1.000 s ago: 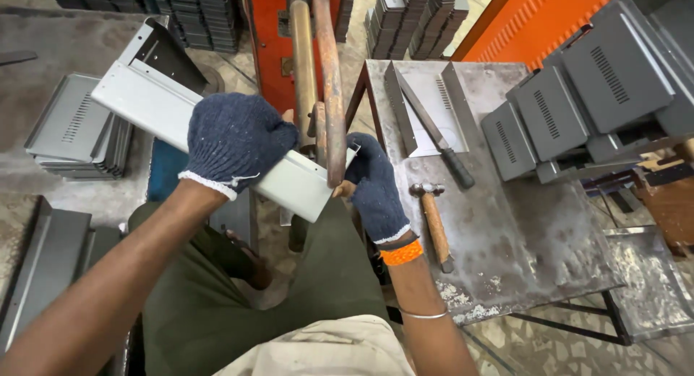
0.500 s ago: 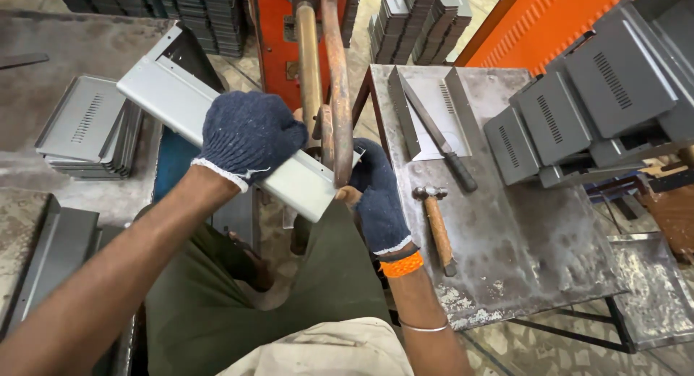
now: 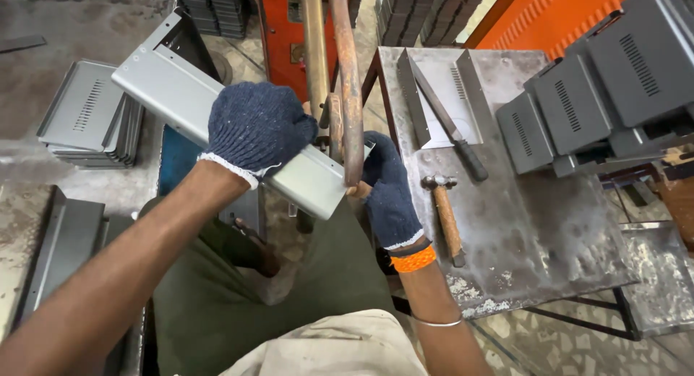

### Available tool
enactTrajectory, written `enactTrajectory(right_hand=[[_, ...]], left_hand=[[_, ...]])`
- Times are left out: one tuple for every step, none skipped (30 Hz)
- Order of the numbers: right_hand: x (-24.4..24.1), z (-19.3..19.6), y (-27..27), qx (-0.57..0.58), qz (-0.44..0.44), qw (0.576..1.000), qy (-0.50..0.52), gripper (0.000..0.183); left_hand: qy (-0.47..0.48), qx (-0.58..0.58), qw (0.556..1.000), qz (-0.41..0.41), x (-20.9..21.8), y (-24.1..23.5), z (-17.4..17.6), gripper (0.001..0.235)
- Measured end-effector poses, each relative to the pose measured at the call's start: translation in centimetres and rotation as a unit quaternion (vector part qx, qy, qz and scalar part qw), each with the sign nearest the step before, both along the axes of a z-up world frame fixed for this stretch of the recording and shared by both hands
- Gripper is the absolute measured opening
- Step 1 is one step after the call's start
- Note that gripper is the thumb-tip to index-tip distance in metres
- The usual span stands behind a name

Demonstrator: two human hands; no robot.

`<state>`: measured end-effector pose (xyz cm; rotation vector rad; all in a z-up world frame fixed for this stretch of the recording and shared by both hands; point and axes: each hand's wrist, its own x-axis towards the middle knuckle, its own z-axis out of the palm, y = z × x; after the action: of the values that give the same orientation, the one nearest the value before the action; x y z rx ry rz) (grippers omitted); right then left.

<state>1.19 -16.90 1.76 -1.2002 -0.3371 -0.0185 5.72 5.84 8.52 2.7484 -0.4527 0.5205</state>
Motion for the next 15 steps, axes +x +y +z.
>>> enactTrajectory(right_hand=[[0.2,-0.2,-0.1,-0.012,0.0,1.0,-0.002,0.073],[0.6,-0.2,-0.3,-0.024,0.0,1.0,-0.005,0.074],[0.5,-0.6,-0.5,-0.023,-0.001,1.0,-0.006,0.074],[0.5,-1.0,-0.6,-0.026,-0.002,1.0,-0.007,0.079],[0.4,-1.3,-0.6,-0.028,-0.003,1.0,-0.008,0.084],[0.9,-4.2,-1.6,-0.028,-0.002,1.0,-0.01,0.084],[1.4,-7.0,-2.6,0.011,0.023,0.999,-0.026,0.088],[2.2,-9.9,-3.3,0.052,0.049,0.996,-0.045,0.096],[2.9,-7.8,-3.0,0.054,0.052,0.996,-0.051,0.096],[2.6,-5.9,-3.1,0.019,0.057,0.997,-0.048,0.093],[2.4,-4.1,-3.2,-0.015,0.062,0.997,-0.045,0.09],[0.2,0.0,-1.4,-0.016,0.059,0.997,-0.044,0.09],[-1.9,4.1,0.5,-0.172,-0.017,0.977,-0.128,0.063],[-3.3,8.5,2.5,-0.32,-0.093,0.918,-0.213,0.04],[-2.4,6.7,1.4,-0.32,-0.096,0.917,-0.217,0.04]], left_hand=[[-0.005,-0.003,1.0,-0.006,-0.2,0.0,0.2,0.034],[-0.013,-0.007,1.0,-0.011,-0.2,-0.1,0.6,0.036],[-0.013,-0.007,1.0,-0.012,-0.2,-0.2,0.4,0.036],[0.017,0.006,1.0,-0.002,-0.4,-0.2,0.4,0.034],[0.048,0.019,0.999,0.008,-0.6,-0.1,0.4,0.033],[0.045,0.018,0.999,0.009,-0.6,-0.3,0.7,0.033],[0.089,0.017,0.996,0.016,-0.6,-0.5,0.9,0.036],[0.129,0.018,0.991,0.024,-0.6,-0.5,1.3,0.041],[0.123,0.019,0.992,0.027,-0.3,0.1,1.5,0.041],[-0.043,0.085,0.994,-0.059,-0.4,0.4,1.5,0.028],[-0.21,0.146,0.956,-0.141,-0.5,0.6,1.4,0.015],[-0.209,0.144,0.957,-0.144,-0.4,0.2,1.6,0.015],[-0.056,0.087,0.993,-0.062,-0.3,-0.2,2.0,0.024],[0.093,0.027,0.995,0.025,0.3,-0.5,2.7,0.035],[0.087,0.027,0.996,0.023,0.4,-1.0,2.6,0.035]])
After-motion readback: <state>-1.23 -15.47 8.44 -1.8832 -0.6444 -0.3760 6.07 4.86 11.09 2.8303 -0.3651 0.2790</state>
